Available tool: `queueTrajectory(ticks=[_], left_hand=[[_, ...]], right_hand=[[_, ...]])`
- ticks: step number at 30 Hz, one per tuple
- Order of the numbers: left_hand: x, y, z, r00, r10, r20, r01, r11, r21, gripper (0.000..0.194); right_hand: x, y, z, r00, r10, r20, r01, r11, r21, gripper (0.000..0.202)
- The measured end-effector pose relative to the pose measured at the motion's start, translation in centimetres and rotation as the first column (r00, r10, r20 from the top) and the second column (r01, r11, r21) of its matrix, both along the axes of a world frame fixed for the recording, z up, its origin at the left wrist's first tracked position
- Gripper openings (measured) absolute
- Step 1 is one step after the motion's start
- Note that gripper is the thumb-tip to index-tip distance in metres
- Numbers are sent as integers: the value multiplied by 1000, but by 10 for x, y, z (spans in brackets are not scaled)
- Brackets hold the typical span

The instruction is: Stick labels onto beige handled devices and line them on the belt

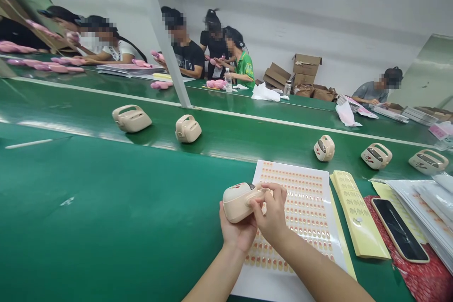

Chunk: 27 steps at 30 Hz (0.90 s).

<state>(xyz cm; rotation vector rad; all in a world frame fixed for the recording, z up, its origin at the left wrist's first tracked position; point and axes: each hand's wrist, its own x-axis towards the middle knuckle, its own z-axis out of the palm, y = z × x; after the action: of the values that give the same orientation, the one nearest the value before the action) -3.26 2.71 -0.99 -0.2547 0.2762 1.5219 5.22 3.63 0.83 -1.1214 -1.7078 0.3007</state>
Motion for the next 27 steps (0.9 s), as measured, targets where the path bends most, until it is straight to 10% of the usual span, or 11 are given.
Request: queueTrajectory(ticks=[7,12,21,27], left_hand=[[-5,2,-5,1000,22,-1,-22,993,116,40],[-5,2,-8,999,36,-15,-34,993,112,35],[-4,3,-8,999,41,-35,-38,995,98,34],[-7,4,-8,995,18,-94,-9,996,93,44]], right_hand=[[10,5,-2,957,-2,291,-20,997,73,21],[10,12,3,992,90,86,-82,992,-96,46],[8,33,-18,976,145,-165,-184,950,-254,26],[44,112,-9,918,-185,352,247,959,-140,29]])
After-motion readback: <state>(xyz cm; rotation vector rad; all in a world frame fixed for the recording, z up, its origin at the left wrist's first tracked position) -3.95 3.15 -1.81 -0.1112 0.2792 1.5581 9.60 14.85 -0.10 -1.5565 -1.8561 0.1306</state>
